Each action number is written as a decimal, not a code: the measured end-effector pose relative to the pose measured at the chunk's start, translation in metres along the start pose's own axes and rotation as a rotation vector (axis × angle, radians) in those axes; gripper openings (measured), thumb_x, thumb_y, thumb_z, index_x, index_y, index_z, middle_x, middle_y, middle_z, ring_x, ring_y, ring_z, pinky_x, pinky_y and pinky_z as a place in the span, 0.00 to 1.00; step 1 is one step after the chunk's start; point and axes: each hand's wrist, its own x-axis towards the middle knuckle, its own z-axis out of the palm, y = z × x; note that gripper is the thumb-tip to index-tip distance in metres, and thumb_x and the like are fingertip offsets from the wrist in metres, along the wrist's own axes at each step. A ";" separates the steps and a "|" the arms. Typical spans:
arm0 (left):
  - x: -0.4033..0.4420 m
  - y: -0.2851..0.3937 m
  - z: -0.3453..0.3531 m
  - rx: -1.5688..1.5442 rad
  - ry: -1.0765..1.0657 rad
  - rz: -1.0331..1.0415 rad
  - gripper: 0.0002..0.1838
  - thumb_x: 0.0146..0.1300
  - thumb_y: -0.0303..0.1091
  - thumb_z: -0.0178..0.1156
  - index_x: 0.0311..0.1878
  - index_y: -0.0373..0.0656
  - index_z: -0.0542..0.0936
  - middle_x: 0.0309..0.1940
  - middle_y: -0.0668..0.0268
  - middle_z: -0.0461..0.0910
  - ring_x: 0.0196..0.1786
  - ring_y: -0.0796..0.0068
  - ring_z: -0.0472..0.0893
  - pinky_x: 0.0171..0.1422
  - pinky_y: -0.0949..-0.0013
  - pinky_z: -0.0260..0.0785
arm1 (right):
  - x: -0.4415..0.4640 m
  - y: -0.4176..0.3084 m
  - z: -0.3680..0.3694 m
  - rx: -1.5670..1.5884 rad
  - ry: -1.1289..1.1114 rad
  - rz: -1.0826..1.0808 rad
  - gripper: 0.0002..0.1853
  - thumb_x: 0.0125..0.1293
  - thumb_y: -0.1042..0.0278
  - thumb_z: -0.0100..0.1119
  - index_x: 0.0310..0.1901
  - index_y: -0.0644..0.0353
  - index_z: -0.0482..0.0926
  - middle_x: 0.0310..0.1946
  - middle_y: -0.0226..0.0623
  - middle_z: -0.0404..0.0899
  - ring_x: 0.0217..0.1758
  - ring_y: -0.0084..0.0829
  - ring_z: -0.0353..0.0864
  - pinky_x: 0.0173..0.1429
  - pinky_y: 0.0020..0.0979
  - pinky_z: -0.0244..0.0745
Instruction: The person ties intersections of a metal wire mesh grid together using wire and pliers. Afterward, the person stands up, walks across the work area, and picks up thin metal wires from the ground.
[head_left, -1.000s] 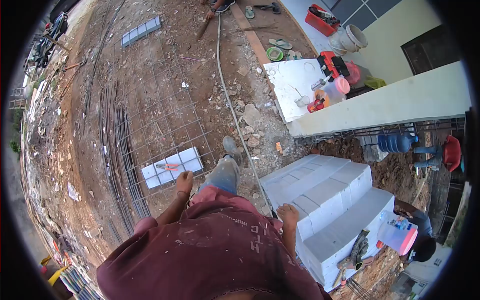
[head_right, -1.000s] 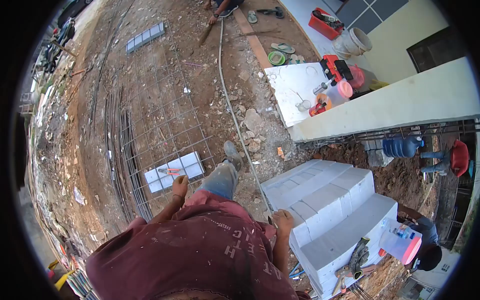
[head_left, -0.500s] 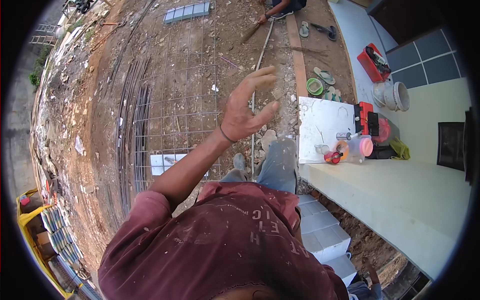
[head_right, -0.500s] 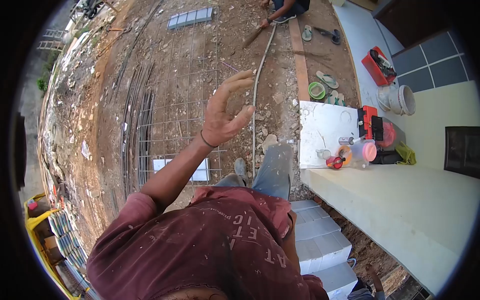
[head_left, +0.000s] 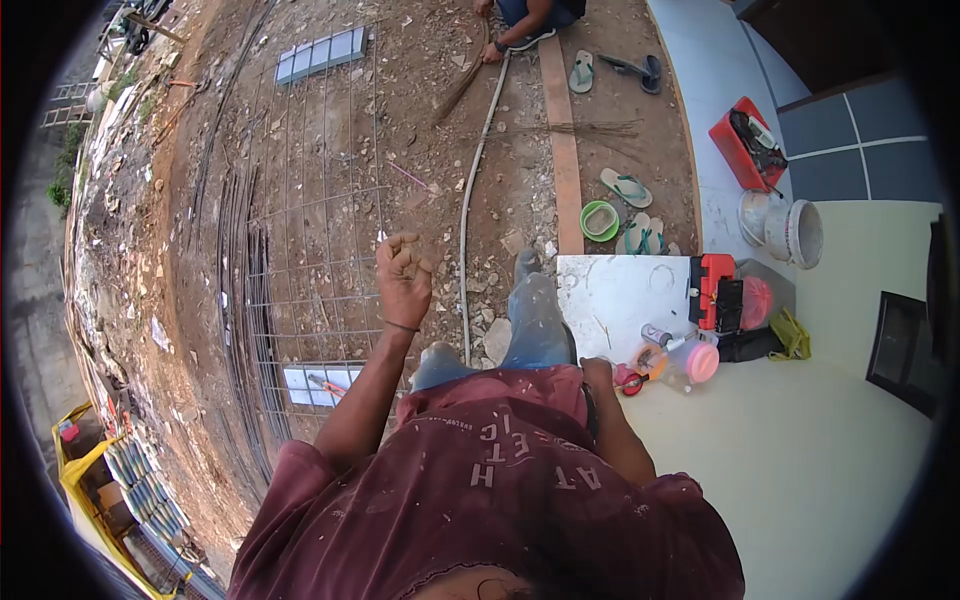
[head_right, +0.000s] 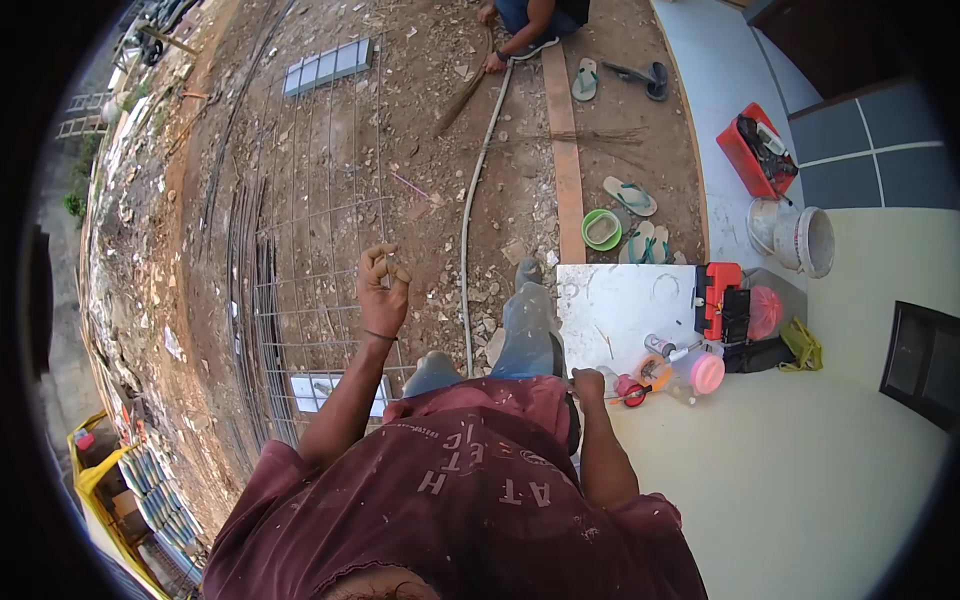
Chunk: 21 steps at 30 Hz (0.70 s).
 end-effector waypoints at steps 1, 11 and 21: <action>0.008 -0.009 0.007 0.016 0.013 -0.047 0.06 0.57 0.19 0.64 0.29 0.42 0.80 0.55 0.54 0.78 0.66 0.54 0.75 0.72 0.57 0.65 | 0.007 -0.049 -0.008 0.022 0.013 0.011 0.06 0.68 0.69 0.62 0.36 0.61 0.83 0.28 0.38 0.84 0.23 0.32 0.84 0.22 0.31 0.72; 0.028 -0.094 0.048 0.276 -0.051 -0.353 0.27 0.68 0.33 0.63 0.70 0.41 0.76 0.66 0.52 0.76 0.72 0.53 0.73 0.80 0.55 0.60 | 0.132 -0.340 -0.018 -0.352 0.165 -0.205 0.09 0.70 0.68 0.64 0.39 0.67 0.84 0.28 0.40 0.85 0.25 0.30 0.85 0.28 0.29 0.79; 0.049 -0.200 0.162 0.449 -0.382 -0.559 0.46 0.63 0.53 0.67 0.79 0.39 0.62 0.77 0.44 0.62 0.81 0.42 0.58 0.83 0.36 0.46 | 0.298 -0.480 0.191 -0.998 0.155 -0.823 0.12 0.62 0.62 0.64 0.42 0.56 0.91 0.38 0.47 0.90 0.42 0.47 0.89 0.50 0.42 0.82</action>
